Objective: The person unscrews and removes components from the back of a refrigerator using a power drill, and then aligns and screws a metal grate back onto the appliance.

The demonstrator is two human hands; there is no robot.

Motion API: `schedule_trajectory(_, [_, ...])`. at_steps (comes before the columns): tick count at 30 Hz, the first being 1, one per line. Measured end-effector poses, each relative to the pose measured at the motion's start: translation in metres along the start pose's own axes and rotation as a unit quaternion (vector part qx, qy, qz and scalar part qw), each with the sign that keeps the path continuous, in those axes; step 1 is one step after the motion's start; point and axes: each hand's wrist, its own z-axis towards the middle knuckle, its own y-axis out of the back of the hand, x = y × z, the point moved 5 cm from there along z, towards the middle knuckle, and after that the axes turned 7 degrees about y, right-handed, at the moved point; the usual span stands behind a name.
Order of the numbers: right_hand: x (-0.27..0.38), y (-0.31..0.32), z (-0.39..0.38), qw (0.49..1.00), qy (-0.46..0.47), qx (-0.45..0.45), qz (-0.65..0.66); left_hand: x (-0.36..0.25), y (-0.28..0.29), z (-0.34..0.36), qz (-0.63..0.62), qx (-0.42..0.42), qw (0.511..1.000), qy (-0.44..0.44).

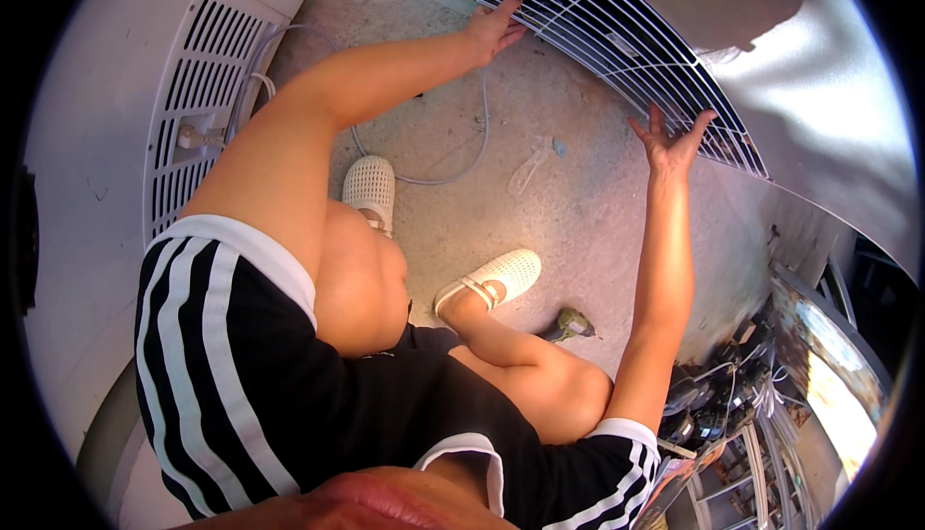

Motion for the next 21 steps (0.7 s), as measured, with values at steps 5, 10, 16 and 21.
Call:
schedule_trajectory(5, [0.002,0.004,0.003,1.0,0.001,0.005,-0.006,-0.001,-0.004,0.0,0.006,0.008,1.0,-0.008])
schedule_trajectory(10, [0.0,0.003,0.001,1.0,0.006,0.014,-0.016,-0.002,-0.001,-0.002,0.004,-0.003,1.0,-0.004])
schedule_trajectory(16, [-0.001,-0.001,-0.005,1.0,0.011,-0.006,-0.016,-0.011,0.001,-0.015,0.006,0.006,1.0,-0.008])
schedule_trajectory(21, [-0.002,0.013,0.007,0.999,0.008,-0.03,0.029,-0.01,0.001,-0.003,0.091,0.035,0.995,-0.005])
